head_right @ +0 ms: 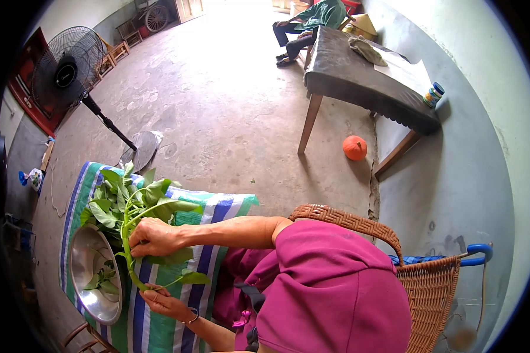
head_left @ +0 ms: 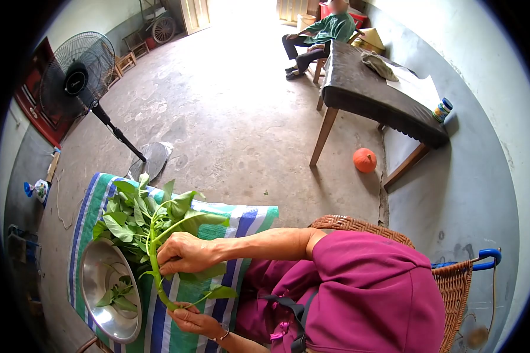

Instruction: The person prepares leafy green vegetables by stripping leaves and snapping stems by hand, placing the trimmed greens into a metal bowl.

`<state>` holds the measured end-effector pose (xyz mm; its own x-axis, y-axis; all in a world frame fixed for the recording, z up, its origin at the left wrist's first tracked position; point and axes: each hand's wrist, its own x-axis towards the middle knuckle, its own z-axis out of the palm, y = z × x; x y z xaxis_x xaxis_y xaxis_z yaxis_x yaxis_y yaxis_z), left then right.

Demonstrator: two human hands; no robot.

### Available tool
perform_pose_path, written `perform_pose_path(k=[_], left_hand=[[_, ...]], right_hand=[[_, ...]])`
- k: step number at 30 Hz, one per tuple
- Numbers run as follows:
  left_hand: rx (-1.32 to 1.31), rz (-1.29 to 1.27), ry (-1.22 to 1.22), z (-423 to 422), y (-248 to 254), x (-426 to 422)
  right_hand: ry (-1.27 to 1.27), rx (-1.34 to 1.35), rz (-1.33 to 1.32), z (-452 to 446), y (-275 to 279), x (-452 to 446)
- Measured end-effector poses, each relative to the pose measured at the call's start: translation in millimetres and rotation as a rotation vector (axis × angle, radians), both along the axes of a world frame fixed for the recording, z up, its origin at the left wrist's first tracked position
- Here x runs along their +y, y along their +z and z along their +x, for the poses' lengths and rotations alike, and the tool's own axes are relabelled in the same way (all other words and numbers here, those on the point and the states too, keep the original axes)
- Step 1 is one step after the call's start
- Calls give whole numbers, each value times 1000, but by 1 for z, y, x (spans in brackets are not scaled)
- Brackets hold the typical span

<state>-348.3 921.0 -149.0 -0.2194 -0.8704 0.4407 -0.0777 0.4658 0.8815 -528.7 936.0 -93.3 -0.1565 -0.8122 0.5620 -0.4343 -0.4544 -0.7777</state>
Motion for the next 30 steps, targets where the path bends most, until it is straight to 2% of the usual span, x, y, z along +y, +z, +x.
perform_pose_path(k=[1,5,9,11,12,14,16,18,20,22,23,24,26,27,28,29,30], left_hand=[[-12,7,3,0,1,1],[-5,25,16,0,-2,-1],[59,173,28,-5,13,7],[73,219,58,-13,22,13],[123,266,44,-16,24,15],[173,310,30,-25,31,19],[298,425,60,-38,40,24],[315,471,27,-36,33,20],[332,520,-1,-37,28,19],[588,776,92,-48,39,24],[573,781,-147,-31,19,13],[573,782,-145,-33,24,15],[730,991,-192,-35,38,19],[845,1074,-291,-33,47,20],[845,1075,-290,-29,48,19],[924,1093,-547,-23,47,18],[997,1099,-808,-19,46,18]], right_hand=[[-68,58,-115,1,1,0],[-171,262,-230,0,8,2],[-156,229,-292,2,4,-3],[39,-336,-162,8,-5,-11],[41,-336,-163,10,-4,-9],[196,-779,89,12,-1,-6],[218,-872,141,16,-6,-9],[257,-1282,190,23,-7,-11],[270,-1297,192,23,-9,-11],[177,-1194,76,25,-13,-16],[166,-1143,57,25,-16,-18],[167,-1144,59,24,-17,-18],[153,-992,35,20,-18,-20],[153,-992,36,15,-20,-21],[354,-998,60,8,-23,-20],[558,-999,83,2,-25,-21],[580,-956,32,-1,-15,-17]])
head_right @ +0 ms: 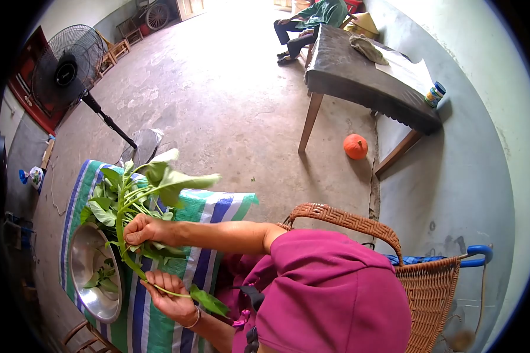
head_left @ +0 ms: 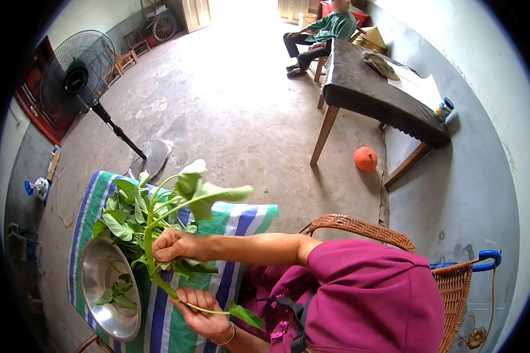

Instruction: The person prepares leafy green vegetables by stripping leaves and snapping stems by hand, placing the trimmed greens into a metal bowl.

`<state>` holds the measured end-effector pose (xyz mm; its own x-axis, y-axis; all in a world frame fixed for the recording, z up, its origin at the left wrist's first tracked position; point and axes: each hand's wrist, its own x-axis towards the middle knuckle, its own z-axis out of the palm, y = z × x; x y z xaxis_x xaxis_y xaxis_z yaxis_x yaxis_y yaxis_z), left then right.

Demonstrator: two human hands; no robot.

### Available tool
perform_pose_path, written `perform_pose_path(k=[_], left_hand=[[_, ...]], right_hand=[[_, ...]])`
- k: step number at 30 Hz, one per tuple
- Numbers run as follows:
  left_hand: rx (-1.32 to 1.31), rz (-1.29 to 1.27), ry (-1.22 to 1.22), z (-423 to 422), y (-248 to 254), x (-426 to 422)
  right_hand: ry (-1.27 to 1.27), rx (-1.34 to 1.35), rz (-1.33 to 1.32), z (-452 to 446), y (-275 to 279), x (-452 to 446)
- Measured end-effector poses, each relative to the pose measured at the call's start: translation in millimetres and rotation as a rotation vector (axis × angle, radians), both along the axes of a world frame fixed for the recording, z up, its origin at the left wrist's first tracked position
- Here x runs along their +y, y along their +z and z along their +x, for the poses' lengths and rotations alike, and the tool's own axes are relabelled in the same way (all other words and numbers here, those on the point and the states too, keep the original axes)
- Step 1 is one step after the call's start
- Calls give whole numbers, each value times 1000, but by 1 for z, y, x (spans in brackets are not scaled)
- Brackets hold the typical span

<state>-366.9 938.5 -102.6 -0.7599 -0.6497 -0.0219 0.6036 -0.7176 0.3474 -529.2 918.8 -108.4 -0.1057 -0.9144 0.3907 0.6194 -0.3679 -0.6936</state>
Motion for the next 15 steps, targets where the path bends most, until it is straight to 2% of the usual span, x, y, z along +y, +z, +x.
perform_pose_path(k=[3,5,6,7,8,10,15], left_hand=[[33,-12,-43,7,-3,0],[19,-39,-37,8,-4,2],[-155,-158,104,8,-4,5],[-329,-277,245,8,-4,6],[-327,-276,243,9,-6,6],[-567,-495,398,10,-10,5],[-813,-644,561,15,-15,-2]], right_hand=[[57,98,-25,-15,6,5],[26,277,92,-20,14,8],[28,277,93,-24,14,7],[-32,461,46,-29,13,5],[-94,644,0,-32,12,5],[-144,648,-10,-28,13,9],[-284,781,-54,-23,10,7]])
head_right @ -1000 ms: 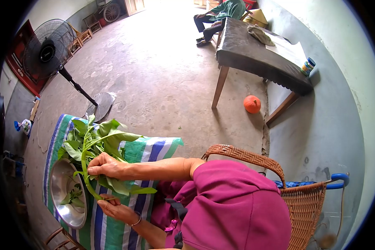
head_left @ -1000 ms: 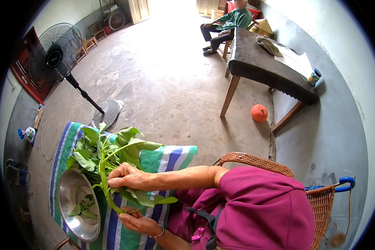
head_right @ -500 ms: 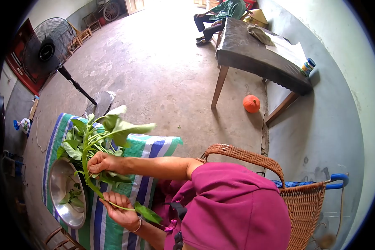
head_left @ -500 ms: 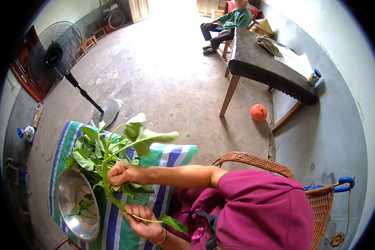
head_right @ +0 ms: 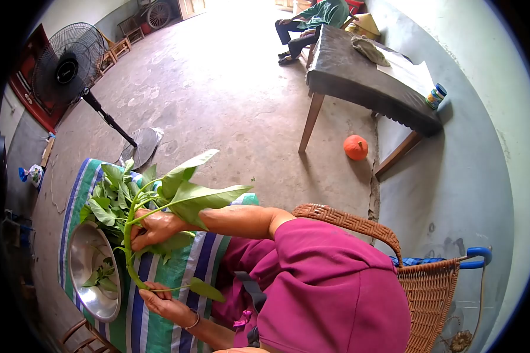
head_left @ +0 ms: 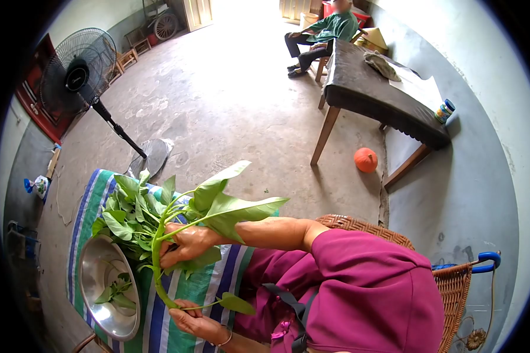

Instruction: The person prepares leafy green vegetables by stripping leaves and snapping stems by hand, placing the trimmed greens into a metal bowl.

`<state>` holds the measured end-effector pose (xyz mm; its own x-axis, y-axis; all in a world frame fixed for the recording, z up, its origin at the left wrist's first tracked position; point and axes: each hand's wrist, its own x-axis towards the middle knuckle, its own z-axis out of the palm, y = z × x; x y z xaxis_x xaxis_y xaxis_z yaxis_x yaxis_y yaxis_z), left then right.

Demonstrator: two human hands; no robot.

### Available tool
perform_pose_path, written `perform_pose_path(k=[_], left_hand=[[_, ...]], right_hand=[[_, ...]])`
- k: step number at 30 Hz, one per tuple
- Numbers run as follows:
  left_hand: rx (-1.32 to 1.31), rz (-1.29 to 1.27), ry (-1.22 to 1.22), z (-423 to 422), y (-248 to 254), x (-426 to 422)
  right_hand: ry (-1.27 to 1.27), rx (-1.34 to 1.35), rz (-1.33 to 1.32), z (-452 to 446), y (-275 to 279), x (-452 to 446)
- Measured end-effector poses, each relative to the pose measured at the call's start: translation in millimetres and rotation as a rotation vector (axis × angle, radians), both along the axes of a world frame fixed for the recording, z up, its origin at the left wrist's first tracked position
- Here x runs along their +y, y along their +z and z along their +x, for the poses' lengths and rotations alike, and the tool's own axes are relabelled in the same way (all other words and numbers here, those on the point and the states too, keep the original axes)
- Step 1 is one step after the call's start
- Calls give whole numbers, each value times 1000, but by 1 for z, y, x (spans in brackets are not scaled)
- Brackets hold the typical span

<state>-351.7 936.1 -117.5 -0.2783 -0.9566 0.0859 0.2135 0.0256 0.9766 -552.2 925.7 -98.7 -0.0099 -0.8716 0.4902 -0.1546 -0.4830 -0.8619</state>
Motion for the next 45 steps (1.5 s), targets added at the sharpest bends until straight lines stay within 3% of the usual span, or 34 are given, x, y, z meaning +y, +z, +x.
perform_pose_path(k=[2,4,9,13,16,19,23,29,33,35,38,39,41,42,43,45], left_hand=[[-59,-54,42,0,-3,0],[-208,-86,163,-7,3,5],[-234,-156,171,-14,-15,3],[-48,-50,49,-6,-11,1],[-54,-119,45,-5,-6,0],[-49,-153,38,-3,-5,0],[-39,-149,29,0,-7,-2],[-8,-130,21,6,-10,-7],[-27,-108,47,7,-7,-5],[-50,-94,68,5,-10,-3],[-51,-46,103,-4,-10,2],[-29,-12,119,-6,-10,2],[-45,-42,139,-3,-9,5],[-63,-72,158,1,-9,8],[-80,-107,178,4,-9,7],[-104,-104,209,6,-17,5]], right_hand=[[-57,54,-20,6,-2,0],[-170,-232,127,17,-2,2],[-358,-719,299,27,-12,-7],[-214,-274,233,18,-4,1],[-126,-369,255,23,-5,1],[-53,-254,245,18,-3,5],[-4,-311,204,21,-7,5],[127,-195,310,15,-9,4],[59,-156,325,18,1,6],[55,-250,313,26,-6,2],[-75,-750,428,45,-21,-8],[-73,-748,428,48,-24,-14],[-361,-747,408,50,-29,-20],[-274,-1336,479,40,-26,-28],[-315,-839,720,30,-23,-19],[-163,-482,481,53,-21,-11]])
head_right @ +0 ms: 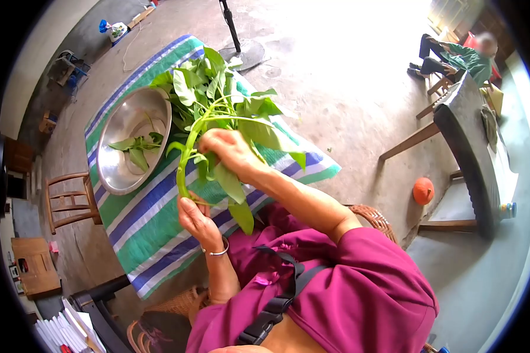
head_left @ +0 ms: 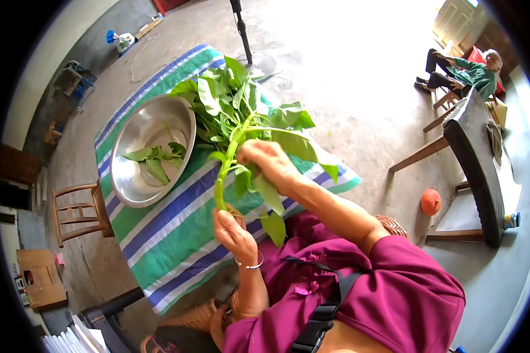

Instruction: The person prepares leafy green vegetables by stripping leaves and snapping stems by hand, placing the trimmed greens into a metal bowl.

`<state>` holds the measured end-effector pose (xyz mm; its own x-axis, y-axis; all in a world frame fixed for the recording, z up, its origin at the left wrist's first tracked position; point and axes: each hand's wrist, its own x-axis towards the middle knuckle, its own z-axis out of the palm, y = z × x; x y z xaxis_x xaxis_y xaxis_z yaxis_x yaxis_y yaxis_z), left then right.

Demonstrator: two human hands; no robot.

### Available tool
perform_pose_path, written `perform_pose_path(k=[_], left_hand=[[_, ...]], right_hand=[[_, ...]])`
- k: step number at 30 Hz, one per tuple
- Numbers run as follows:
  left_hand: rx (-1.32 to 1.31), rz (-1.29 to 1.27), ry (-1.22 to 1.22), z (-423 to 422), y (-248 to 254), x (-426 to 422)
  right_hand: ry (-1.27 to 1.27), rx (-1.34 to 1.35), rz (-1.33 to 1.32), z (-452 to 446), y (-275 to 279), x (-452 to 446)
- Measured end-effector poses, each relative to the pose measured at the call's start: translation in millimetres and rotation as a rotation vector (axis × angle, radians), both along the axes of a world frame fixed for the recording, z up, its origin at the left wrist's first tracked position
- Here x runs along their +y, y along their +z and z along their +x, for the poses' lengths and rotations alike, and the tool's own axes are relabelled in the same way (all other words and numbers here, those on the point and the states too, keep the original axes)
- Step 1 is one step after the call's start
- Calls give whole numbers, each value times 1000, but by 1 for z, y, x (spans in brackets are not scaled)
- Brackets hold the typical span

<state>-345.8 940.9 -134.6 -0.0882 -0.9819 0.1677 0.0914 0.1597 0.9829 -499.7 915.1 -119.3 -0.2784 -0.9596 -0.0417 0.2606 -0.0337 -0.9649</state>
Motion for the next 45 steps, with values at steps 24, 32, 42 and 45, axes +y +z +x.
perform_pose_path(k=[24,32,42,45], left_hand=[[-187,-211,-41,19,-16,-12],[-323,-199,-29,12,-10,-14],[-313,-207,-9,4,-5,-16],[-301,-178,6,5,-9,-20]], right_hand=[[32,1495,-915,-17,50,8],[157,1894,-805,-12,65,16],[-12,1776,-976,-13,50,-2],[-85,1637,-1023,-13,42,-11]])
